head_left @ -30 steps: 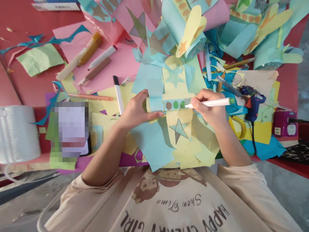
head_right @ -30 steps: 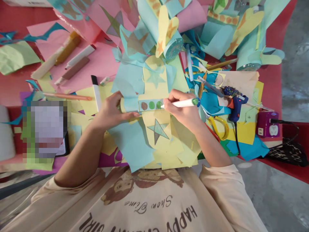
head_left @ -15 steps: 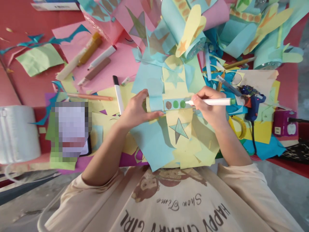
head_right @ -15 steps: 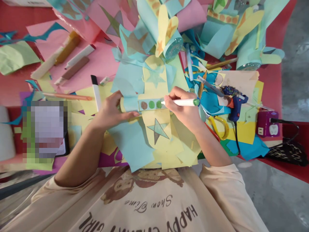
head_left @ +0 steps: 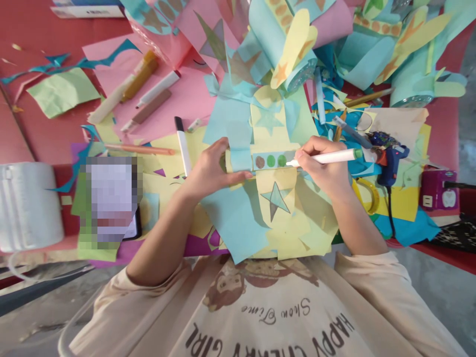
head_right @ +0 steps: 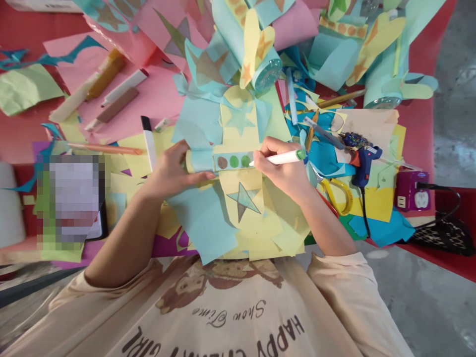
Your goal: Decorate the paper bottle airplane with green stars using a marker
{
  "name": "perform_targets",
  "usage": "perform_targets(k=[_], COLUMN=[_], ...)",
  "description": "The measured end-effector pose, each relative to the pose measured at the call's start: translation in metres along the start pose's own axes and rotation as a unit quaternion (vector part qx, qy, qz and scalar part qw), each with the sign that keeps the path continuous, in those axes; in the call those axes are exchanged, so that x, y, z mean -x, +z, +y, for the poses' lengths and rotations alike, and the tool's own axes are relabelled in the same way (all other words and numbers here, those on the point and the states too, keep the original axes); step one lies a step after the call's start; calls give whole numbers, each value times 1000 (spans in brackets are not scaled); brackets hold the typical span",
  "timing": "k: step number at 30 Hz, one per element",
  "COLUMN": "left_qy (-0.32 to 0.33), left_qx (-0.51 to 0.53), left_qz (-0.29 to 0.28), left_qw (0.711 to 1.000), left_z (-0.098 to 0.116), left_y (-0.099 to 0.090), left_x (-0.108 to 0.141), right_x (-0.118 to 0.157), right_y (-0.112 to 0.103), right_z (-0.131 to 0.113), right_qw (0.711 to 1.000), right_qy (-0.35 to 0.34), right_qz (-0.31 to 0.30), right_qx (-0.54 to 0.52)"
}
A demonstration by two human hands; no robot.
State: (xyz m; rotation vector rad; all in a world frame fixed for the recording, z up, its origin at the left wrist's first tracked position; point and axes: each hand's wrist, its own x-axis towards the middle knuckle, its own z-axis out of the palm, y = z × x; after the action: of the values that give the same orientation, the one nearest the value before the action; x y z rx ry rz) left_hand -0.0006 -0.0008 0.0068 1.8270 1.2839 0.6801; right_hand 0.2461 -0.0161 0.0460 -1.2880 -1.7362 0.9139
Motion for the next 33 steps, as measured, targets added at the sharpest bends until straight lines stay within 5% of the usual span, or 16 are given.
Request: perform_targets(k=[8, 14, 21, 33], left_qy=[-10, -5, -29, -11], left_qx=[-6, -2, -14, -12], left_qz=[-1, 0, -9, -10], left_qw=[1000, 1000, 999, 1000], left_z=[0, -3, -5, -5], left_y=[0, -5, -13, -11], left_x=[1, 1, 1, 2], right_x=[0, 0, 3, 3], right_y=[3, 3, 4, 8], right_z=[3, 2, -2, 5], right_qw=[997, 975, 995, 996], right_qy=[17, 6, 22, 1], right_qz=[53, 152, 91, 93], right_qx=[-50, -164, -36, 17])
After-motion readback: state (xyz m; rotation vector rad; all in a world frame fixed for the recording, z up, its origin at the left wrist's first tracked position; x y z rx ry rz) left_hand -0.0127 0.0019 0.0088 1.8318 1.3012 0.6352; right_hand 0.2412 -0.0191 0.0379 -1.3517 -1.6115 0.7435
